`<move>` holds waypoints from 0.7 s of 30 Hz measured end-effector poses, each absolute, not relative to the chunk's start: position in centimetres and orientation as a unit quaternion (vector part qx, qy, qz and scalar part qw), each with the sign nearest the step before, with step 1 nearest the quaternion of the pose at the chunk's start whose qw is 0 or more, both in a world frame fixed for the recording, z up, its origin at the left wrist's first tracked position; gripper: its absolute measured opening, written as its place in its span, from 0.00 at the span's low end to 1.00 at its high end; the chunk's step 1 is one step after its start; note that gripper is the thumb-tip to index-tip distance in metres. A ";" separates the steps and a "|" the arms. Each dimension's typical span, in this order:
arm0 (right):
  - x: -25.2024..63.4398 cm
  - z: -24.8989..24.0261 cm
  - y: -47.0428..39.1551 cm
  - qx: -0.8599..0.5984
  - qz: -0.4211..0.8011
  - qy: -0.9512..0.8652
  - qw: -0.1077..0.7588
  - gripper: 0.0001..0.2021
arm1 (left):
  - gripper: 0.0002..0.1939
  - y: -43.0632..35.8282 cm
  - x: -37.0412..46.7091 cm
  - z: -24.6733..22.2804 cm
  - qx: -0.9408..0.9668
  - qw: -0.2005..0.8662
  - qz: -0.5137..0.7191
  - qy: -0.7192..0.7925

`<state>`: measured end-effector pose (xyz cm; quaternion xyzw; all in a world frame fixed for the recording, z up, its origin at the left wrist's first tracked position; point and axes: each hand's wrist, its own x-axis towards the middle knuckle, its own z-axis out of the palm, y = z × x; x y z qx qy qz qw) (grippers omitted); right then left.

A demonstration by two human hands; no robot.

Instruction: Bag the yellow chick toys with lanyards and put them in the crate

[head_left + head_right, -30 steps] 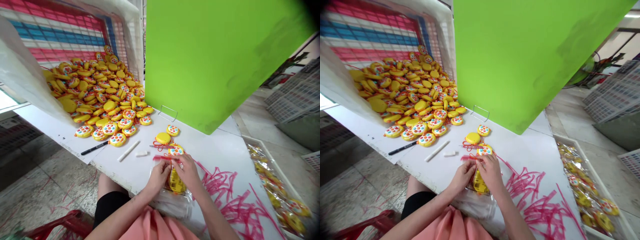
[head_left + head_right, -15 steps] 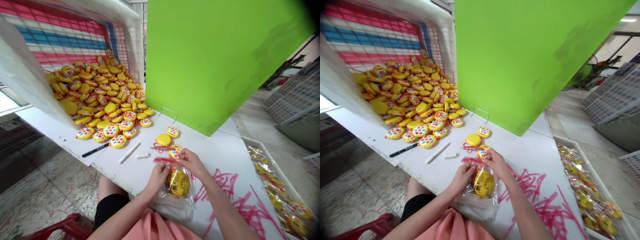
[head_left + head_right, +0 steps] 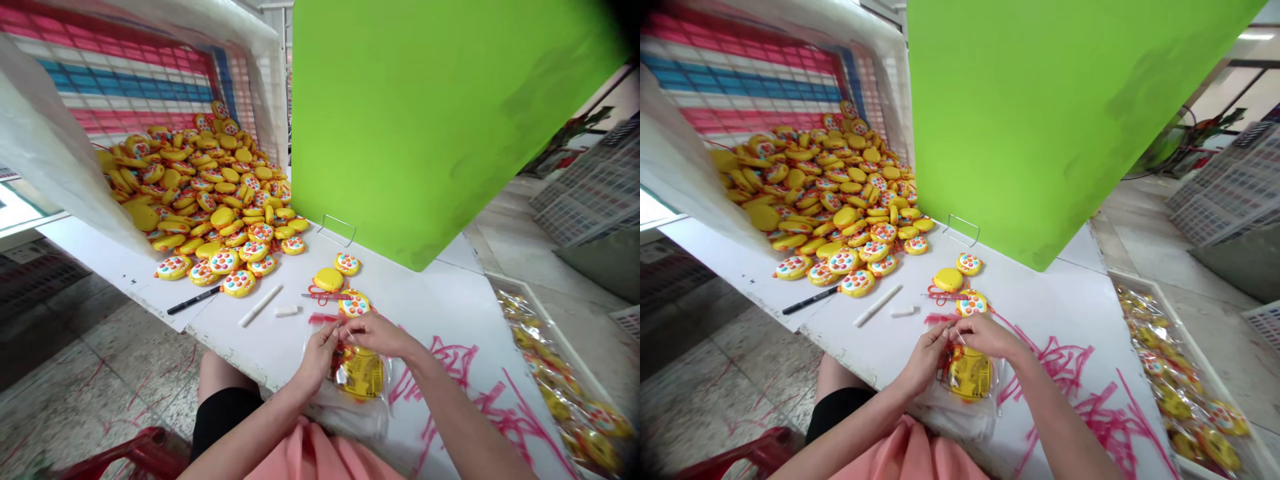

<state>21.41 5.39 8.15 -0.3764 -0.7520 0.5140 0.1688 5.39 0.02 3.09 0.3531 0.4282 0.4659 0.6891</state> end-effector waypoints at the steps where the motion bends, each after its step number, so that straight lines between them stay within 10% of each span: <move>1: 21.4 8.1 5.3 -0.374 0.550 -0.727 0.172 0.09 | 0.28 0.0 5.3 3.3 0.344 0.698 0.465 0.423; 8: 20.6 8.6 4.6 -0.472 0.459 -0.695 0.288 0.05 | 0.22 0.1 5.2 3.5 0.343 0.680 0.468 0.448; 21: 18.0 8.5 3.2 -0.468 0.079 -0.846 0.242 0.16 | 0.16 0.2 5.0 4.7 0.576 0.514 0.443 0.456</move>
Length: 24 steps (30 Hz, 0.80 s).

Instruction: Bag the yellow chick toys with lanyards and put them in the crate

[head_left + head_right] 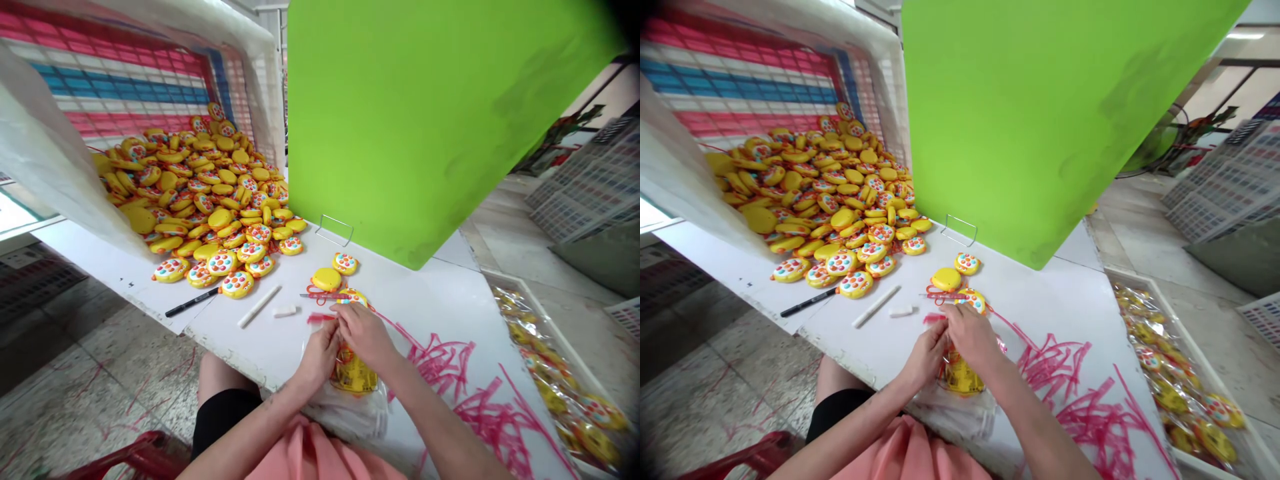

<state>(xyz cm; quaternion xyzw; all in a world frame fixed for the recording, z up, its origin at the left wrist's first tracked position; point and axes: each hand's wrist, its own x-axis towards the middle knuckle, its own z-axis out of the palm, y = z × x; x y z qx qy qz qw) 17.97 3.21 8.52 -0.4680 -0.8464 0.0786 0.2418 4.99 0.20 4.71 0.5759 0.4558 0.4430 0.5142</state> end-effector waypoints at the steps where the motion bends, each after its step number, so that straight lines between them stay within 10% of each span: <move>1: 18.2 8.3 3.5 -0.485 0.096 -0.829 0.260 0.15 | 0.16 0.1 4.9 4.9 0.585 0.511 0.434 0.457; 10: 23.1 8.2 4.6 -0.548 0.292 -0.699 0.356 0.10 | 0.17 0.6 4.6 3.9 0.537 0.558 0.415 0.478; 18: 18.0 8.8 2.0 -0.477 0.065 -0.849 0.220 0.14 | 0.16 0.3 4.9 5.2 0.616 0.484 0.404 0.472; 24: 20.9 6.0 5.0 -0.580 0.128 -0.758 0.269 0.07 | 0.16 0.4 4.3 4.6 0.625 0.486 0.386 0.474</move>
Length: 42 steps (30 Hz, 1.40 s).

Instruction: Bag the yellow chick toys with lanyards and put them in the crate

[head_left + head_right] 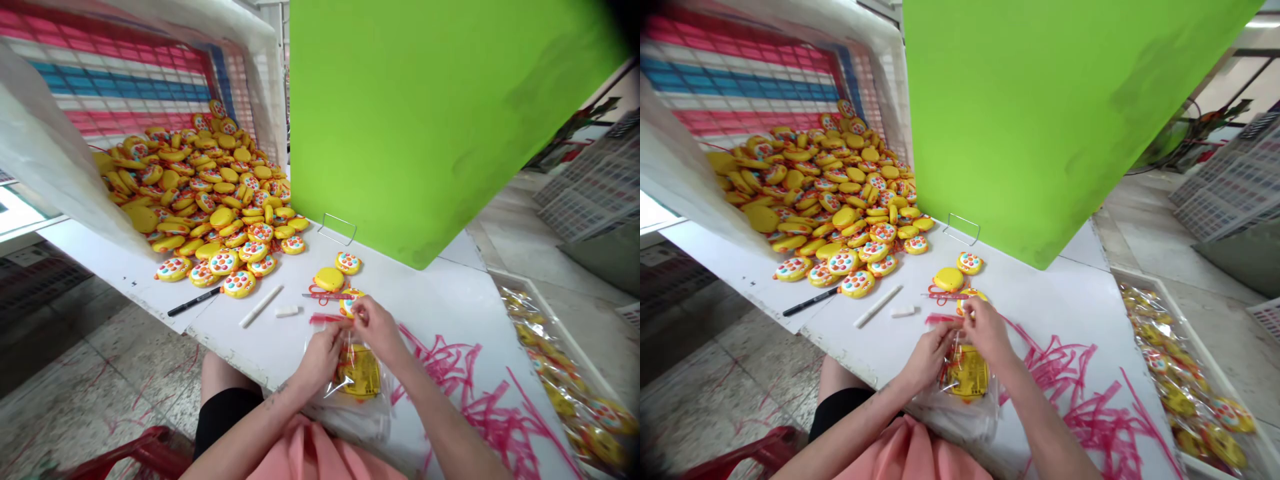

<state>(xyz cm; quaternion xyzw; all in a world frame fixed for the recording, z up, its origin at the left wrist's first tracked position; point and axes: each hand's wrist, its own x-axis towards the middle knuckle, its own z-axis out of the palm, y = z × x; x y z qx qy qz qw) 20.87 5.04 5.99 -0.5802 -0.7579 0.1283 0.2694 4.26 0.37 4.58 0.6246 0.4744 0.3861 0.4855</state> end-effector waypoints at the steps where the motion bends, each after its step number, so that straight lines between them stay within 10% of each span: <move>1: 22.6 5.2 5.8 -0.622 0.139 -0.725 0.262 0.06 | 0.15 0.5 4.2 4.3 0.609 0.498 0.391 0.477; 10: 39.9 3.3 6.5 -0.750 0.058 -0.636 0.170 0.10 | 0.23 1.4 3.5 1.4 0.388 0.682 0.422 0.453; 14: 38.1 4.6 4.4 -0.717 -0.008 -0.643 0.270 0.17 | 0.20 1.4 3.3 1.7 0.381 0.701 0.424 0.428; 20: 29.8 4.3 2.5 -0.665 0.304 -0.634 0.253 0.16 | 0.17 1.3 3.3 1.7 0.370 0.705 0.435 0.420; 33: 35.2 8.2 -4.7 -0.564 0.553 -0.574 0.217 0.19 | 0.18 1.5 3.0 1.7 0.379 0.706 0.419 0.426; 39: 37.6 7.0 -3.7 -0.783 0.198 -0.541 0.234 0.14 | 0.17 1.6 2.9 1.8 0.381 0.708 0.415 0.426; 42: 34.9 6.9 -1.6 -0.764 0.212 -0.556 0.250 0.15 | 0.18 1.6 2.9 1.9 0.362 0.723 0.415 0.416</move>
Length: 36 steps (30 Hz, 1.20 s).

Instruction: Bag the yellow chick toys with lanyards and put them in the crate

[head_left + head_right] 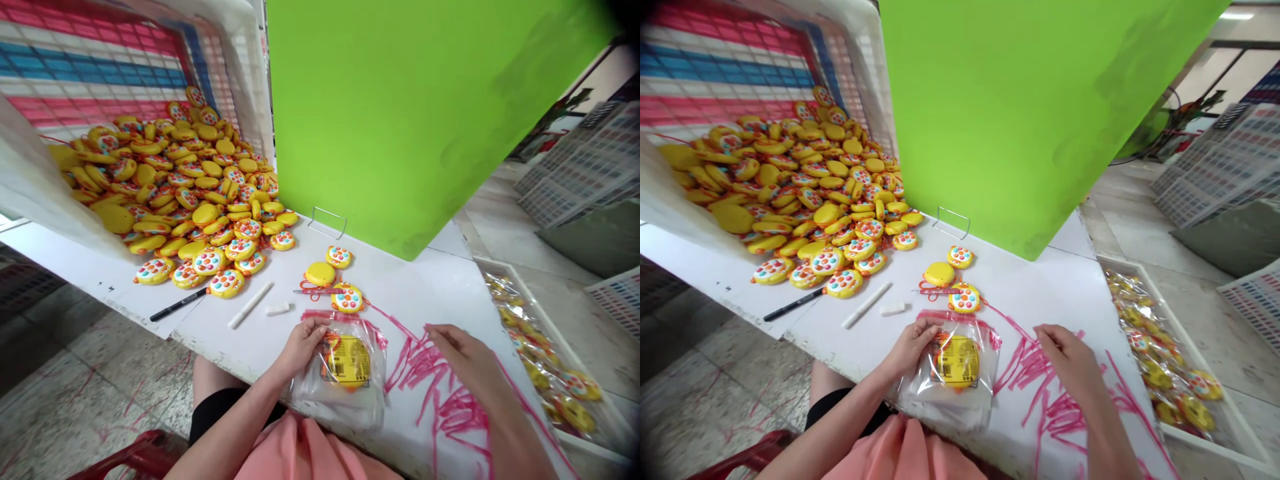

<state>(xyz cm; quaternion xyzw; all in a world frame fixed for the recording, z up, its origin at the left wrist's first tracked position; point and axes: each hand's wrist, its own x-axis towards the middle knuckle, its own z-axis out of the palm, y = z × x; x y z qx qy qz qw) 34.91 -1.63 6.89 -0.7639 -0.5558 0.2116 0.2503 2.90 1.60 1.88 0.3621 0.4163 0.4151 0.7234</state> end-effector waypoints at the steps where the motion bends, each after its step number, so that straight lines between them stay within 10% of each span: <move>1: 33.5 6.8 -0.9 -0.747 0.233 -0.572 0.247 0.16 | 0.18 1.6 2.9 1.9 0.358 0.727 0.414 0.414; 9: 24.9 3.8 2.4 -0.562 0.529 -0.578 0.264 0.15 | 0.19 1.5 2.6 1.4 0.380 0.730 0.414 0.388; 17: 26.9 4.1 0.9 -0.583 0.552 -0.474 0.362 0.19 | 0.24 1.6 2.4 2.2 0.322 0.753 0.393 0.419; 24: 27.1 3.1 0.8 -0.577 0.562 -0.468 0.364 0.11 | 0.04 1.7 2.1 2.1 0.320 0.756 0.402 0.406; 36: 25.7 3.1 0.6 -0.559 0.556 -0.522 0.327 0.23 | 0.19 1.2 2.6 2.6 0.307 0.745 0.434 0.402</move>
